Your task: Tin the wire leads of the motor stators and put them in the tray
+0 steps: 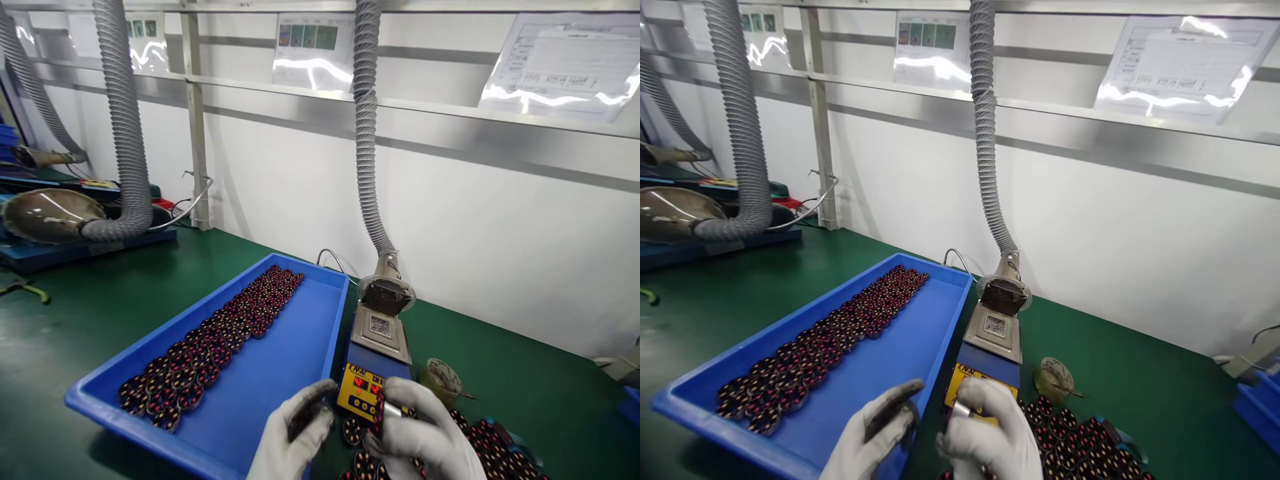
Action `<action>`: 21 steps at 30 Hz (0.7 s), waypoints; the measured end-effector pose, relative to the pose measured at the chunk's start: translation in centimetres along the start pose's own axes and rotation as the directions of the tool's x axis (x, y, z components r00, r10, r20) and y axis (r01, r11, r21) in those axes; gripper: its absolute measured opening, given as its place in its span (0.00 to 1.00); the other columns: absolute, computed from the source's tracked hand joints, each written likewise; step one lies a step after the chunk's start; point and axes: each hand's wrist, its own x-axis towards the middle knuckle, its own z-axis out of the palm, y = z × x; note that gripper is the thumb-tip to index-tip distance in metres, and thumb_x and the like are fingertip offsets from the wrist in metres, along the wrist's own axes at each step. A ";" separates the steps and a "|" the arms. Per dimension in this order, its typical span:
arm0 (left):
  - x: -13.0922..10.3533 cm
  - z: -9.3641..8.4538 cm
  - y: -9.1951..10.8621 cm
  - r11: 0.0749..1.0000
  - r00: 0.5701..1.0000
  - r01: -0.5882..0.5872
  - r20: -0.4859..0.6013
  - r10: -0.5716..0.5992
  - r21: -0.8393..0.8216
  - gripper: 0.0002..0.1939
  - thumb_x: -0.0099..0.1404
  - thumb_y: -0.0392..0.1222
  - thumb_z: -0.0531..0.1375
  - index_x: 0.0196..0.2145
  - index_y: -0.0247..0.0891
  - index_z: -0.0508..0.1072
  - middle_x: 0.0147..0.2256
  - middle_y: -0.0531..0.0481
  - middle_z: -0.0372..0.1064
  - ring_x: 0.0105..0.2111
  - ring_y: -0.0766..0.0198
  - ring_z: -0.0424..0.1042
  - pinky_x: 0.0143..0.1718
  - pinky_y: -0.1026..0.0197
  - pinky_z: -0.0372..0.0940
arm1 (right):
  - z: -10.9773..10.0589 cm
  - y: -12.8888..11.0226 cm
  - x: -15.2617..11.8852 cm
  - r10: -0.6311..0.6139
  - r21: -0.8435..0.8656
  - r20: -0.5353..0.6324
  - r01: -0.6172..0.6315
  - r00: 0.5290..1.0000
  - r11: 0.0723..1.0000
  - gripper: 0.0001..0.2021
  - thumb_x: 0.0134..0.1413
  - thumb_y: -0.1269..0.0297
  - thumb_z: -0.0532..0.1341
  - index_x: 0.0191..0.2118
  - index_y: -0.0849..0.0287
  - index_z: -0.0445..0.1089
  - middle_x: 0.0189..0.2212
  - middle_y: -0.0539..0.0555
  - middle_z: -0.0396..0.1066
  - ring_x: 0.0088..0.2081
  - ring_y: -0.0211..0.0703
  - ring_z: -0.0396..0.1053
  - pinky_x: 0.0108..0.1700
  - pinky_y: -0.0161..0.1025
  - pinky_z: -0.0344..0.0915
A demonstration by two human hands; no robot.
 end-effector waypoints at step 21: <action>0.0 3.6 2.1 0.893 0.989 -0.135 -0.110 0.097 -0.430 0.11 0.40 0.43 0.72 0.23 0.42 0.77 0.28 0.54 0.75 0.30 0.67 0.73 0.36 0.73 0.66 | 1.5 0.6 -2.6 0.723 0.700 0.429 -0.705 0.542 0.115 0.14 0.36 0.57 0.69 0.33 0.56 0.74 0.33 0.56 0.76 0.30 0.45 0.74 0.29 0.37 0.72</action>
